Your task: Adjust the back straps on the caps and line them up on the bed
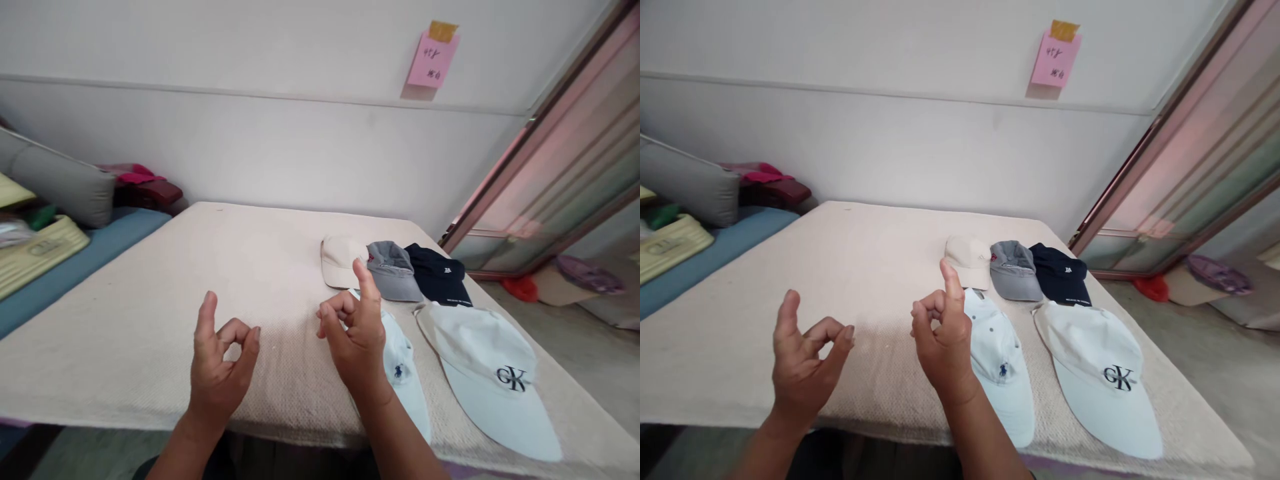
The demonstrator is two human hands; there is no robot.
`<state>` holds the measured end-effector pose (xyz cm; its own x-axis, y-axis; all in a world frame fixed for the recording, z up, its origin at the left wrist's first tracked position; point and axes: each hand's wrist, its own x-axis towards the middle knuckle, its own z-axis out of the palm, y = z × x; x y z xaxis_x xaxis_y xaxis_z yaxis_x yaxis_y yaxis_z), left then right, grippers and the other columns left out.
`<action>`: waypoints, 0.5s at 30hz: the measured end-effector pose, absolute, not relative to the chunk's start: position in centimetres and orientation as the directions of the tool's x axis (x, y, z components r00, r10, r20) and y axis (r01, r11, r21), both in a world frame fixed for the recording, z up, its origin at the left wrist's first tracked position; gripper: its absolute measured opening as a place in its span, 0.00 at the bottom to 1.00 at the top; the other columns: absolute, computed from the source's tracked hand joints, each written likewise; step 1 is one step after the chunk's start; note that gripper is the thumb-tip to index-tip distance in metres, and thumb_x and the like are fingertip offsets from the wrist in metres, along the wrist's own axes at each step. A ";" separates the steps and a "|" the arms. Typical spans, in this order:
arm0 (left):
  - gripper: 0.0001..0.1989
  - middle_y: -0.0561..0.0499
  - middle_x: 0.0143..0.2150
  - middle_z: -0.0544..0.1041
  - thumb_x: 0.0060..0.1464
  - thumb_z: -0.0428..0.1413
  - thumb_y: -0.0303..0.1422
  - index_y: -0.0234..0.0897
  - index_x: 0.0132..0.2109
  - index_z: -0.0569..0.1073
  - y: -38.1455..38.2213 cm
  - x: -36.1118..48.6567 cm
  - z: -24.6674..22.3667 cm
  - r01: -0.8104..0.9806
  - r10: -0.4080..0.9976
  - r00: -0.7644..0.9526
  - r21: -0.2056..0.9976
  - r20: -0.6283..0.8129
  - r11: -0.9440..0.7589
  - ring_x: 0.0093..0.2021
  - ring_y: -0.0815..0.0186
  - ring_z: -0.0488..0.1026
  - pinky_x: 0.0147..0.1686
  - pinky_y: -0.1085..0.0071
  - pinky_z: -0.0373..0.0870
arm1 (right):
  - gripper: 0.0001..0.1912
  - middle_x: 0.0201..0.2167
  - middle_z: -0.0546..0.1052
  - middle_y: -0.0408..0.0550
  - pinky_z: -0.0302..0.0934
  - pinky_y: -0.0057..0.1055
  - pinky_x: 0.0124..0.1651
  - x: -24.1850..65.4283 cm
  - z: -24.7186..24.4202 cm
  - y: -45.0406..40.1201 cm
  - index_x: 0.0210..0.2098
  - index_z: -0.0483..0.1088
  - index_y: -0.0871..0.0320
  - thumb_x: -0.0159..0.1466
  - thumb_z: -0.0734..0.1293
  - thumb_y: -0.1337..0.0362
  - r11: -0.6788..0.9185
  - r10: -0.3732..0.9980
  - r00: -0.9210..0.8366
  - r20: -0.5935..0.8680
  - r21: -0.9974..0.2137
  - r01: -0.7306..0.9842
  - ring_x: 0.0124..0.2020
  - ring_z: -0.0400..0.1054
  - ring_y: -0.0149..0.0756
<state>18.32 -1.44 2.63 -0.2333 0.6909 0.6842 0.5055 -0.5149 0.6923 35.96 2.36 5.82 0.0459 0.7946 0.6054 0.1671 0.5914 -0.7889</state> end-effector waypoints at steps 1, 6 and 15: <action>0.44 0.62 0.23 0.69 0.52 0.56 0.23 0.38 0.68 0.41 -1.5 18.3 2.7 0.504 0.689 -0.243 0.696 0.683 -0.512 0.23 0.72 0.66 0.34 0.73 0.70 | 0.35 0.23 0.66 0.37 0.64 0.30 0.26 35.8 5.9 2.3 0.66 0.43 0.51 0.64 0.61 0.71 0.588 0.798 0.045 0.601 -0.793 0.157 0.19 0.62 0.29; 0.45 0.62 0.23 0.69 0.52 0.57 0.24 0.39 0.69 0.40 -1.6 18.7 2.9 0.488 0.691 -0.258 0.708 0.676 -0.510 0.23 0.72 0.66 0.33 0.72 0.70 | 0.35 0.23 0.66 0.37 0.64 0.31 0.27 35.9 6.2 2.0 0.66 0.43 0.50 0.64 0.62 0.71 0.596 0.791 0.053 0.610 -0.787 0.160 0.21 0.62 0.30; 0.11 0.57 0.21 0.68 0.59 0.50 0.38 0.38 0.31 0.68 -0.1 18.6 2.0 0.394 0.915 -0.264 0.900 0.304 -0.186 0.23 0.69 0.66 0.26 0.73 0.63 | 0.15 0.25 0.70 0.42 0.61 0.30 0.33 37.7 4.0 3.7 0.50 0.67 0.57 0.64 0.59 0.66 0.446 0.887 -0.134 0.442 -0.747 0.492 0.25 0.66 0.32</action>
<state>18.60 -0.09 1.95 -0.2639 0.9154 0.3041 0.3938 -0.1856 0.9003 37.69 3.72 3.95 -0.1340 0.8871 0.4417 0.4920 0.4465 -0.7474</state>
